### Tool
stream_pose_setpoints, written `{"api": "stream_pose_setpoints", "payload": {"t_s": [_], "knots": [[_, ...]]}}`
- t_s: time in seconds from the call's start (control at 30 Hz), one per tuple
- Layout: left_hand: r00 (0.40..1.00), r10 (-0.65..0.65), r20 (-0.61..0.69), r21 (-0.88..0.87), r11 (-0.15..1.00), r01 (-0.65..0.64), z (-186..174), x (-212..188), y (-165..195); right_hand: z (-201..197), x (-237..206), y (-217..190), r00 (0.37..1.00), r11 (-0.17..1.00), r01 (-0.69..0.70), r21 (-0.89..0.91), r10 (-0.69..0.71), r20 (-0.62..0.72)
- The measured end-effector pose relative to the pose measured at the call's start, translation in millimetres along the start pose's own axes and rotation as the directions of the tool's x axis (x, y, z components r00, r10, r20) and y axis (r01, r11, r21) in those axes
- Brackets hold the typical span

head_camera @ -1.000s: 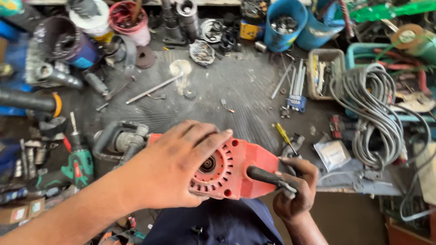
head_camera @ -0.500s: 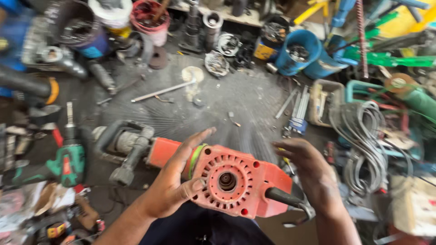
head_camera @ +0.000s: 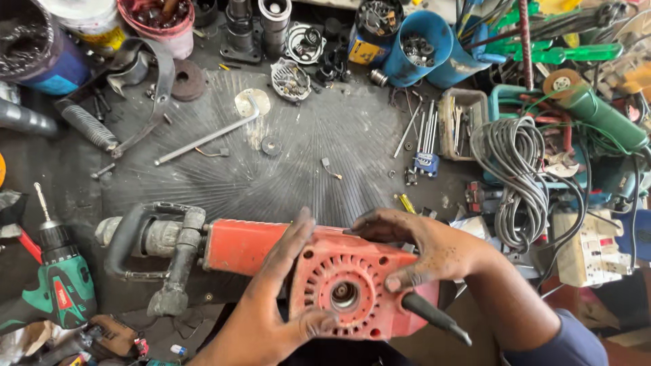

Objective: The person cleans a red demolition hammer with an air blower, then works on its switch housing with a screwdriver, removing and refitting small components such as brushes and screws. They handle small parts at the bench and finally reattach the housing cover and check the assembled tool.

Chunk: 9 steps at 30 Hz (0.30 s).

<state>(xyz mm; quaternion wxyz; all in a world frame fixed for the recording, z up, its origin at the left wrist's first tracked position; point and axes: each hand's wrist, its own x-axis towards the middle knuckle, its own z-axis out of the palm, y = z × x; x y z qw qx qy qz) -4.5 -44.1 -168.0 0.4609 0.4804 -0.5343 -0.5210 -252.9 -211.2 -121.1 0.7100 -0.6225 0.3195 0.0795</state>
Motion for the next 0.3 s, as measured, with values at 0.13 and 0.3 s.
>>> {"api": "stream_pose_setpoints", "payload": {"t_s": [0.13,0.3], "knots": [[0.999,0.0,0.047,0.074,0.997,-0.003,-7.2,-6.5,-3.0,10.9,-12.1,-2.2,0.986,0.99,-0.071,-0.118,0.052,-0.159],[0.943,0.32,0.087,0.318,0.889,-0.331,-47.4,-19.5,-4.2,44.2,-45.9,18.1,0.787,0.947,0.092,-0.309,-0.259,-0.559]]}}
